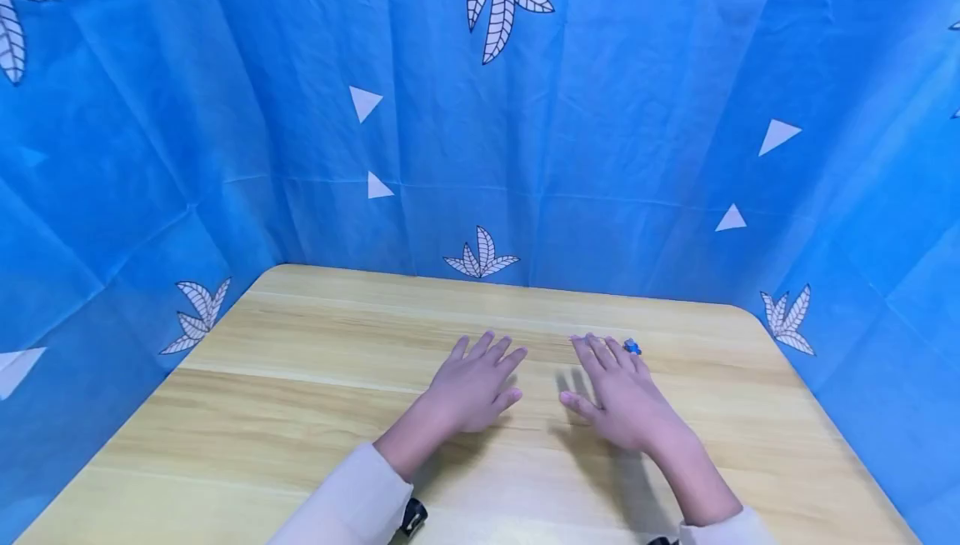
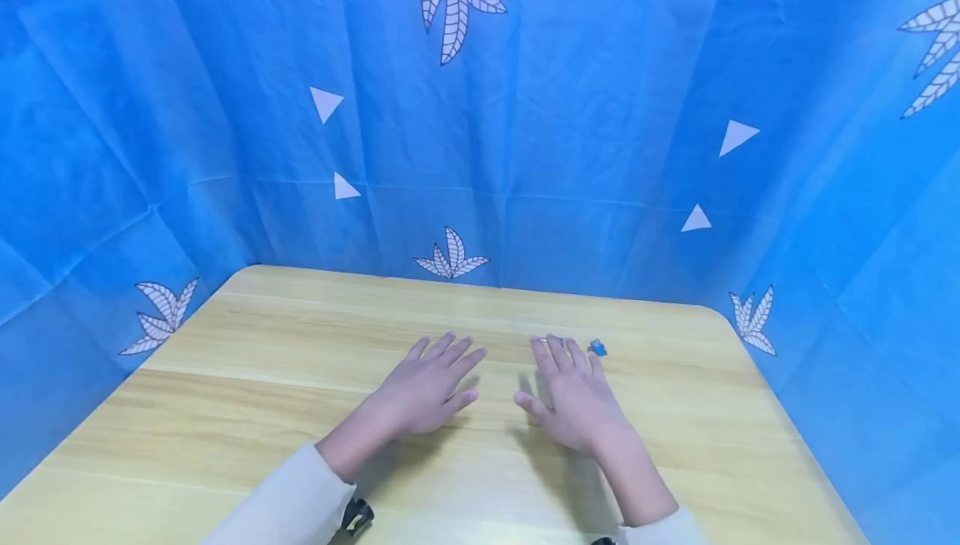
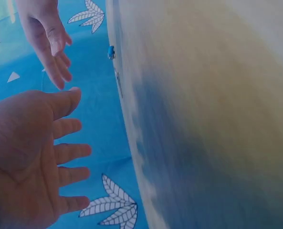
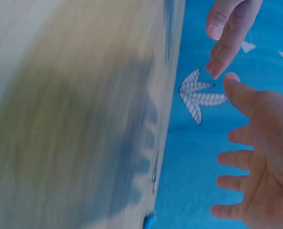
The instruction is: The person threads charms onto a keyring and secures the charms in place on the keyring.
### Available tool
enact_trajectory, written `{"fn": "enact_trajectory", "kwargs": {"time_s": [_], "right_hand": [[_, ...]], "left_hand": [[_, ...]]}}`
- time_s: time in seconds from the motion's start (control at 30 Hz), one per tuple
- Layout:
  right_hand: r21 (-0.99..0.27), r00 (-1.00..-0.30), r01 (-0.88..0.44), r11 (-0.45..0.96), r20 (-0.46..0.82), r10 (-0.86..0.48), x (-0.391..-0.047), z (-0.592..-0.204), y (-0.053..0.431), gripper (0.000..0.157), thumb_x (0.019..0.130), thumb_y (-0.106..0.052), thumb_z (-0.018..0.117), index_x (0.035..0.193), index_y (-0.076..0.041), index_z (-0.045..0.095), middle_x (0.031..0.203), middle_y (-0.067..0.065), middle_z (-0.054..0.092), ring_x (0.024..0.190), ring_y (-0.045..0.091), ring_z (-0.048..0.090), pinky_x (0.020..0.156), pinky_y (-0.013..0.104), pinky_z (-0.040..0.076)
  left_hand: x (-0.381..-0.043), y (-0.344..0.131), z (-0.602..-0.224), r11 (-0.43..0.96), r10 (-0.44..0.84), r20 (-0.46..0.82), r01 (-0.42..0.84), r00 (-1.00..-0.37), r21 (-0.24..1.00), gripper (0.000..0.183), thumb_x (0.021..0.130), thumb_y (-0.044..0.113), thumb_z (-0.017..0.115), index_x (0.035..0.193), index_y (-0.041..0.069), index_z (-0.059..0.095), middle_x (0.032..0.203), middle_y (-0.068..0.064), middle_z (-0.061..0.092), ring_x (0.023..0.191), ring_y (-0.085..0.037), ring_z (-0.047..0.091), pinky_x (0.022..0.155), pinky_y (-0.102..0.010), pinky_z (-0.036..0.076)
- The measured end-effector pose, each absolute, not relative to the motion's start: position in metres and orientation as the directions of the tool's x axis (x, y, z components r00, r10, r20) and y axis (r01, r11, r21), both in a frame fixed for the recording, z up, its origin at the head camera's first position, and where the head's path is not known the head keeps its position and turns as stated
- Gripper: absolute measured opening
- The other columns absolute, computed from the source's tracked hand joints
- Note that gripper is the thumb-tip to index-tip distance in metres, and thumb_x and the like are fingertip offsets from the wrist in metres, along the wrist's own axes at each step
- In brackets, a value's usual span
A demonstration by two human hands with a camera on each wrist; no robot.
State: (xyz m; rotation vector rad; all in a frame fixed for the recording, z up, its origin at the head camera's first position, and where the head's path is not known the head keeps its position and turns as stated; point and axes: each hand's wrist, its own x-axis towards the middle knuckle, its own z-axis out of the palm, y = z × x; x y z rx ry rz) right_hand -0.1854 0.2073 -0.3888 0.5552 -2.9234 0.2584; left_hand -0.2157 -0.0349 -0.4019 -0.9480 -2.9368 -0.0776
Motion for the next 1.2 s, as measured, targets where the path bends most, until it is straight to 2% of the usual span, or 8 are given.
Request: {"fn": "enact_trajectory", "kwargs": {"time_s": [0.27, 0.5, 0.57, 0.67, 0.83, 0.97, 1.2], "right_hand": [[-0.111, -0.931, -0.351, 0.93, 0.148, -0.334, -0.2, -0.382, 0.238, 0.079, 0.088, -0.044, 0.063, 0.148, -0.006, 0.029, 0.148, 0.023, 0.032, 0.134, 0.047, 0.027, 0.1, 0.069, 0.023], [-0.091, -0.945, -0.318, 0.944, 0.107, -0.308, -0.212, -0.382, 0.268, 0.075, 0.089, -0.035, 0.065, 0.147, -0.002, 0.03, 0.146, 0.026, 0.034, 0.131, 0.05, 0.029, 0.098, 0.069, 0.026], [-0.093, -0.943, -0.322, 0.942, 0.124, -0.31, -0.217, -0.382, 0.274, 0.072, 0.089, -0.031, 0.066, 0.145, -0.001, 0.032, 0.143, 0.026, 0.037, 0.128, 0.051, 0.034, 0.095, 0.069, 0.03], [-0.082, -0.933, -0.331, 0.94, 0.178, -0.313, -0.226, -0.381, 0.283, 0.065, 0.089, -0.027, 0.066, 0.143, -0.002, 0.038, 0.137, 0.025, 0.046, 0.121, 0.05, 0.042, 0.088, 0.067, 0.036], [-0.047, -0.91, -0.359, 0.932, 0.24, -0.338, -0.241, -0.383, 0.294, 0.05, 0.086, -0.019, 0.071, 0.131, -0.004, 0.054, 0.125, 0.02, 0.057, 0.113, 0.045, 0.051, 0.081, 0.062, 0.042], [-0.034, -0.907, -0.379, 0.925, 0.211, -0.364, -0.252, -0.387, 0.301, 0.042, 0.084, -0.015, 0.072, 0.123, -0.006, 0.061, 0.123, 0.018, 0.059, 0.111, 0.043, 0.052, 0.079, 0.061, 0.043], [-0.068, -0.919, -0.374, 0.925, 0.157, -0.361, -0.266, -0.401, 0.31, 0.038, 0.084, -0.015, 0.071, 0.121, -0.011, 0.063, 0.124, 0.016, 0.059, 0.113, 0.042, 0.051, 0.083, 0.061, 0.041]], "left_hand": [[-0.239, -0.012, -0.406, 0.781, 0.623, 0.029, 0.623, -0.782, 0.04, 0.06, 0.098, 0.048, 0.043, 0.15, 0.024, 0.027, 0.154, -0.006, 0.028, 0.141, -0.03, 0.022, 0.111, -0.056, 0.018], [-0.259, 0.014, -0.406, 0.746, 0.665, -0.007, 0.665, -0.746, 0.04, 0.058, 0.098, 0.048, 0.043, 0.149, 0.025, 0.03, 0.152, -0.004, 0.032, 0.139, -0.027, 0.028, 0.109, -0.054, 0.023], [-0.263, 0.023, -0.404, 0.734, 0.679, 0.0, 0.679, -0.734, 0.029, 0.057, 0.098, 0.047, 0.044, 0.148, 0.024, 0.031, 0.15, -0.003, 0.035, 0.137, -0.027, 0.032, 0.108, -0.054, 0.026], [-0.268, 0.038, -0.403, 0.717, 0.697, 0.012, 0.697, -0.717, 0.011, 0.055, 0.097, 0.046, 0.045, 0.147, 0.025, 0.034, 0.147, -0.001, 0.039, 0.134, -0.026, 0.037, 0.107, -0.053, 0.03], [-0.275, 0.063, -0.402, 0.706, 0.708, -0.013, 0.708, -0.706, 0.03, 0.056, 0.097, 0.047, 0.045, 0.148, 0.028, 0.032, 0.148, 0.001, 0.039, 0.134, -0.026, 0.037, 0.108, -0.052, 0.029], [-0.283, 0.078, -0.404, 0.697, 0.717, -0.017, 0.716, -0.697, 0.024, 0.054, 0.097, 0.046, 0.046, 0.147, 0.028, 0.034, 0.146, 0.002, 0.041, 0.133, -0.024, 0.039, 0.108, -0.05, 0.03], [-0.302, 0.097, -0.416, 0.693, 0.721, -0.012, 0.721, -0.693, 0.002, 0.045, 0.097, 0.039, 0.049, 0.14, 0.027, 0.044, 0.135, 0.004, 0.049, 0.121, -0.019, 0.046, 0.105, -0.047, 0.035]]}}
